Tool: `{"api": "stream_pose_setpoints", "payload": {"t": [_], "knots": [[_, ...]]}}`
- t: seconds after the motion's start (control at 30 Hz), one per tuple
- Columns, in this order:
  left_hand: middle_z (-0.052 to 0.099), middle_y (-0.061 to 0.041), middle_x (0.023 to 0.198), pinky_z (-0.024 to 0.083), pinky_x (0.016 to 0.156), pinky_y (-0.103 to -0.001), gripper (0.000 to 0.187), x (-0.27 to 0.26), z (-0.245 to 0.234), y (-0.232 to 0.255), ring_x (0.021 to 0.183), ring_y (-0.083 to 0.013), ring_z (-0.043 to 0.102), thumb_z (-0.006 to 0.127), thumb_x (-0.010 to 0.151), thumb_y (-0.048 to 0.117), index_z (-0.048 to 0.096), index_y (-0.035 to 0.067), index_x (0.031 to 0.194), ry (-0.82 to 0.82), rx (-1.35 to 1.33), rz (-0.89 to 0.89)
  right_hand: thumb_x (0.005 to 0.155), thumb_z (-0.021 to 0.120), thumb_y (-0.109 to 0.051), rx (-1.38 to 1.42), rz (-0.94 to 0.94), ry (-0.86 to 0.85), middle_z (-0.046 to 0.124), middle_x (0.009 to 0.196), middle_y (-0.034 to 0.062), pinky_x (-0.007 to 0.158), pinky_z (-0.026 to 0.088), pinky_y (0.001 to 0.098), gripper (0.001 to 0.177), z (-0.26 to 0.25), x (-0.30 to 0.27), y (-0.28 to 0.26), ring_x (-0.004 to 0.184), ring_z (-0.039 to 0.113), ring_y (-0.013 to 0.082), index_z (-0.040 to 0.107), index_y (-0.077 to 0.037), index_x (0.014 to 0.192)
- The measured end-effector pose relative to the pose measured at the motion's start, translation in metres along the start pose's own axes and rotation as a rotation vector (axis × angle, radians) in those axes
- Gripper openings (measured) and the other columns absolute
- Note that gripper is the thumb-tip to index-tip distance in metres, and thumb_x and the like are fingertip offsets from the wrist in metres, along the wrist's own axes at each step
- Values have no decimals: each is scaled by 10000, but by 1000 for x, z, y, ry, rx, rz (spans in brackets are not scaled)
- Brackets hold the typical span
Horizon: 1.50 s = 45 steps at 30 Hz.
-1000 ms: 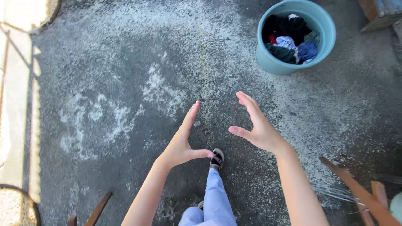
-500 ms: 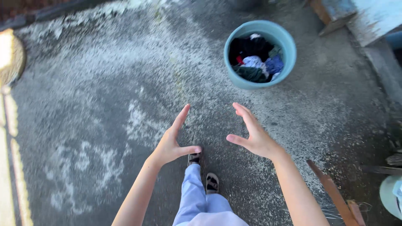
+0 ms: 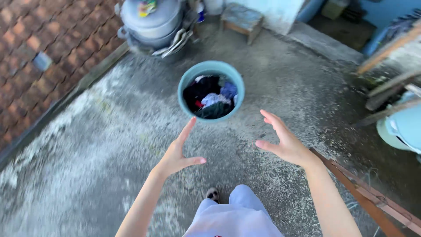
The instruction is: The person is hanging freshly washed clothes on a drying rack using hangers and clothespins.
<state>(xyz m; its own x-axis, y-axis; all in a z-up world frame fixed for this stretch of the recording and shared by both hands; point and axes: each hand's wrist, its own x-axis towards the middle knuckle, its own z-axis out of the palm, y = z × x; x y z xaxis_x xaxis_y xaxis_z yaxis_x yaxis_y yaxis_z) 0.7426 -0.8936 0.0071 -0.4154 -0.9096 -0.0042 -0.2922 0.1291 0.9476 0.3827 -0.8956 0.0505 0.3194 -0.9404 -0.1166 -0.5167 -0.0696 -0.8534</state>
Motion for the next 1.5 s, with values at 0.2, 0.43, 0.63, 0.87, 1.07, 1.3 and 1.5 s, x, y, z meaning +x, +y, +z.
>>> {"api": "stream_pose_setpoints", "payload": {"t": [0.2, 0.43, 0.63, 0.87, 1.07, 1.3, 1.5], "knots": [[261, -95, 1712, 192, 1262, -442, 1253, 146, 38, 20, 1587, -287, 235, 939, 639, 380, 222, 114, 1630, -257, 110, 125, 813, 775, -403, 53, 136, 228, 328, 1632, 85, 1156, 349, 474, 948, -85, -16, 61, 1492, 371, 252, 284, -187, 1595], [246, -100, 1695, 207, 1245, -416, 1217, 308, 149, 69, 1575, -277, 214, 935, 672, 371, 207, 119, 1614, -398, 126, 188, 831, 770, -386, 49, 206, 369, 350, 1626, 61, 1179, 334, 465, 916, -222, -31, 118, 1486, 395, 239, 295, -186, 1589], [230, -95, 1710, 223, 1249, -423, 1221, 411, 228, 103, 1583, -283, 199, 925, 667, 369, 196, 161, 1624, -566, 108, 193, 815, 767, -384, 86, 336, 504, 325, 1645, 48, 1181, 324, 459, 902, -303, -46, 159, 1492, 372, 244, 314, -212, 1576], [241, -68, 1698, 241, 1240, -433, 1258, 540, 314, 127, 1556, -276, 234, 916, 634, 411, 164, 227, 1626, -739, 198, 231, 821, 776, -358, 8, 398, 689, 236, 1692, 95, 1200, 277, 451, 918, -367, -71, 218, 1554, 233, 266, 298, -175, 1583], [237, -68, 1716, 227, 1262, -441, 1264, 673, 411, 161, 1584, -277, 216, 919, 650, 408, 163, 214, 1644, -937, 161, 393, 810, 789, -338, 20, 463, 937, 268, 1680, 115, 1224, 242, 425, 1018, -422, -80, 268, 1534, 285, 257, 205, -108, 1612], [204, -69, 1733, 251, 1247, -471, 1276, 784, 555, 212, 1593, -288, 209, 903, 653, 508, 169, 212, 1654, -1283, 202, 534, 814, 762, -432, 94, 713, 1219, 259, 1679, 111, 1218, 246, 429, 1031, -459, -95, 303, 1541, 268, 260, 192, -123, 1615], [266, -105, 1723, 289, 1246, -472, 1274, 796, 688, 247, 1589, -306, 254, 890, 663, 536, 184, 171, 1660, -1536, 106, 737, 797, 731, -501, 162, 969, 1388, 180, 1707, 86, 1212, 219, 467, 1025, -451, -137, 317, 1548, 203, 273, 196, -178, 1610]]}}
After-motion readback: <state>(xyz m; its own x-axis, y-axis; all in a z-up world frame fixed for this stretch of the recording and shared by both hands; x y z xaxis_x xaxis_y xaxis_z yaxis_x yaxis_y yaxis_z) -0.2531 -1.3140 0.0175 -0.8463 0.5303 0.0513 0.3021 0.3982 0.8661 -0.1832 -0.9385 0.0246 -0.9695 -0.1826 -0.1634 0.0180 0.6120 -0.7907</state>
